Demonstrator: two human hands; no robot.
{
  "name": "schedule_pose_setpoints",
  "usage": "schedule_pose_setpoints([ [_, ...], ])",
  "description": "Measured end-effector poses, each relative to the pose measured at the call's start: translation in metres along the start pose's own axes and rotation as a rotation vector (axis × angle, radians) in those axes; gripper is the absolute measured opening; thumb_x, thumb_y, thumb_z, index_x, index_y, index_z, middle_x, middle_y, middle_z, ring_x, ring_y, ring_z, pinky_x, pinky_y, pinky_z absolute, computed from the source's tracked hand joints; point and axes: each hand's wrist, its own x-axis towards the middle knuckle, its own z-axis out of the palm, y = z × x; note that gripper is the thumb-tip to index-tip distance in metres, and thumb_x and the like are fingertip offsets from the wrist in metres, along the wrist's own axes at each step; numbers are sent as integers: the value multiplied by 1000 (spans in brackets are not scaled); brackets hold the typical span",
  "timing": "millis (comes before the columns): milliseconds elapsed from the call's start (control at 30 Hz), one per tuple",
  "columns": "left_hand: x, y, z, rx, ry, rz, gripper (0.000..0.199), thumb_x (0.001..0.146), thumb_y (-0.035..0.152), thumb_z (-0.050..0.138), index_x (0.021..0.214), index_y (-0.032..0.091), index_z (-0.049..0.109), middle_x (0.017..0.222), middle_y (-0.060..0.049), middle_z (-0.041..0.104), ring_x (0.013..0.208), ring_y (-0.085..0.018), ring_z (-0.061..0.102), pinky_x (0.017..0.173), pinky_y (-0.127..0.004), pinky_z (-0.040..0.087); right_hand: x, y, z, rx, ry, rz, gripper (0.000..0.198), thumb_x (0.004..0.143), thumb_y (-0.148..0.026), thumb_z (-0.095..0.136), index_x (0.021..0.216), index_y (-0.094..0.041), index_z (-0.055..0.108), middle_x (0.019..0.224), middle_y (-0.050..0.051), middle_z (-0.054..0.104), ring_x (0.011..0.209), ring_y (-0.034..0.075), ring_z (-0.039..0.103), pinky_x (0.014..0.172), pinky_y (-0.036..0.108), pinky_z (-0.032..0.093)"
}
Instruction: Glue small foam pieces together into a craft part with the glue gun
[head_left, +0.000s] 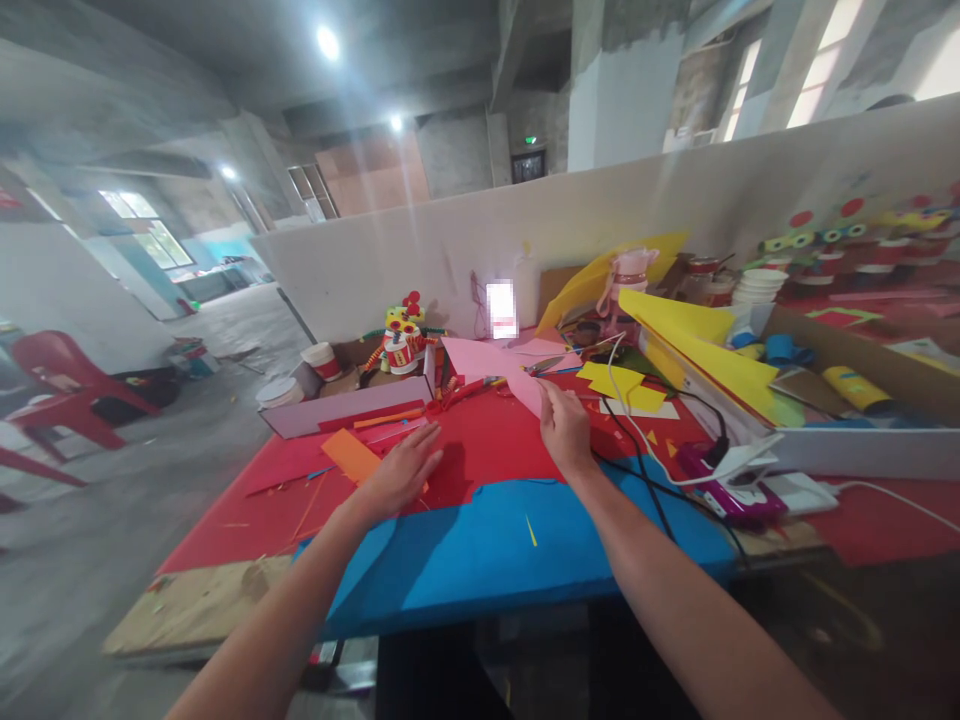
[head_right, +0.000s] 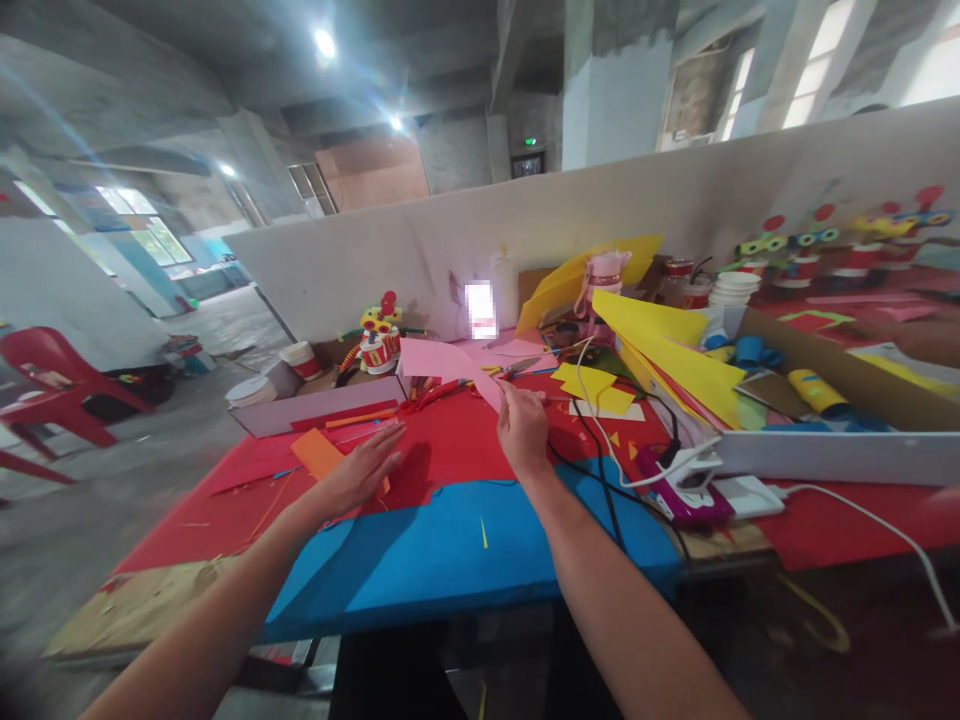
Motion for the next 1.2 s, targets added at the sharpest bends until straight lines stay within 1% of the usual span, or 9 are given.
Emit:
schedule_pose_setpoints([
  [100,-41,20,-11,-215,-294,137,48,99,43,27,141,29,45,149,-2,44,138,-20,38,114,-41,33,1,-2,0,7,-12,-2,36,98,-23,32,118,-16,62,102,12,73,95,24,64,91,37,46],
  [167,-58,20,-10,-256,-354,130,46,99,41,26,141,32,44,149,0,42,138,-18,38,114,-38,34,1,-3,1,10,-13,-3,36,98,-23,32,117,-16,62,103,11,73,95,24,64,91,37,45],
  [267,-56,0,1,-161,-298,131,50,99,43,28,147,29,35,155,-1,32,143,-19,26,118,-41,26,-1,-1,3,7,-13,-3,35,98,-23,33,117,-17,62,105,11,72,96,24,65,92,39,46],
  [400,-30,-19,14,80,-113,-59,60,96,50,30,147,17,34,154,-11,31,143,-27,25,117,-48,23,-3,3,5,7,-6,-7,34,98,-23,34,117,-17,62,107,11,72,99,25,64,92,39,46],
  [600,-24,-7,26,80,-225,255,58,98,47,25,152,30,15,158,-2,24,145,-19,22,117,-39,25,-2,3,4,3,-21,-28,34,97,-21,34,116,-16,62,108,12,71,98,24,65,94,39,46],
  [767,2,2,43,219,-6,14,69,94,58,28,151,19,26,155,-14,29,145,-29,21,117,-50,20,-1,-1,4,5,-27,-15,35,97,-21,33,116,-16,62,106,13,71,98,24,65,94,39,45],
  [933,42,24,63,107,-109,350,61,97,51,25,152,25,19,157,-6,26,146,-20,18,120,-42,15,-2,0,3,13,-46,-6,37,98,-24,32,117,-16,62,106,13,71,99,24,64,94,40,46],
  [1133,71,-21,52,193,12,1,62,97,52,24,145,16,38,150,-16,38,142,-27,29,115,-50,24,-2,-3,1,33,-45,6,38,99,-26,31,116,-16,63,106,13,72,98,24,65,94,39,46],
  [1200,68,-15,52,204,77,19,65,96,54,26,145,15,37,152,-16,35,143,-28,27,115,-50,22,-2,-3,2,40,-38,-2,37,99,-26,32,116,-16,63,108,12,72,99,24,65,94,39,46],
])
